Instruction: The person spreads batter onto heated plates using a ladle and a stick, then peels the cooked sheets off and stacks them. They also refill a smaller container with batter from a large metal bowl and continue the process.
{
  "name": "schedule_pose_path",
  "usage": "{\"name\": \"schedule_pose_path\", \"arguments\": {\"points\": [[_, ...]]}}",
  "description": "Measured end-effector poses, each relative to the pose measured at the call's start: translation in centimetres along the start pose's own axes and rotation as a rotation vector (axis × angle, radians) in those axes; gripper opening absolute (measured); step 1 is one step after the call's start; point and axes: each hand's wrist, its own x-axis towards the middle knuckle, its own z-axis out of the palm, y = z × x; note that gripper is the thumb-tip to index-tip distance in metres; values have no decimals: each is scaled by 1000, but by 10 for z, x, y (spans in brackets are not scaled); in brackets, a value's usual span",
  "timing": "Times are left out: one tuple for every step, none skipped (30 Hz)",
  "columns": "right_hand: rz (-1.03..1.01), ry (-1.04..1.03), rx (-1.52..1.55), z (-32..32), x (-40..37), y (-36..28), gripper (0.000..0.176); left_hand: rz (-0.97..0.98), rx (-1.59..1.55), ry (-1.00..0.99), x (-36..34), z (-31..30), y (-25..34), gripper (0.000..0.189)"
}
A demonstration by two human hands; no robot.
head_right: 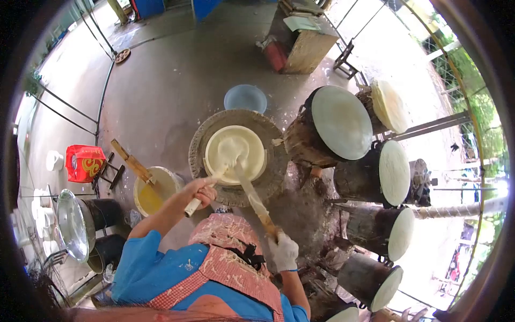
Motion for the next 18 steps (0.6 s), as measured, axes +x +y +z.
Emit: {"name": "schedule_pose_path", "arguments": {"points": [[-98,160,44,-9,2,0,35,98,143,-3,-15,18,-7,34],[-198,319,88,-18,7,1,36,201,283,-6,-32,36,-15,30],[-275,398,52,-29,17,5,39,342,423,-58,-58,61,-32,24],[-303,432,103,-52,26,-2,33,486,569,-112,-84,85,-47,22],[-335,477,154,-81,33,-16,28,567,683,-174,-106,101,-54,23],[-290,537,137,-105,40,-26,31,648,804,-242,-125,118,-61,29],[-334,634,117,-132,49,-34,32,685,849,-267,-145,138,-72,29],[-374,734,96,-154,58,-37,32,778,940,-259,-163,158,-86,30],[-371,791,161,-171,71,-37,33,876,1028,-250,-181,178,-96,32],[-366,834,225,-186,81,-39,33,907,1064,-269,-198,193,-103,32],[-309,845,321,-204,85,-46,34,949,1096,-308,-212,208,-110,34],[-296,884,359,-221,90,-48,36,985,1125,-350,-224,222,-115,36],[-272,905,435,-238,90,-55,34,1019,1190,-388,-236,236,-116,41],[-247,924,510,-251,86,-64,33,1034,1217,-412,-240,243,-114,41],[-258,958,515,-255,89,-68,33,1196,1292,-424,-244,250,-110,43],[-295,880,731,-254,93,-71,30,1358,1358,-427,-249,257,-107,46],[-321,782,950,-245,97,-71,27,1447,1378,-343,-247,253,-114,48],[-334,756,945,-214,120,-57,25,1427,1350,-309,-237,245,-106,38]]}}
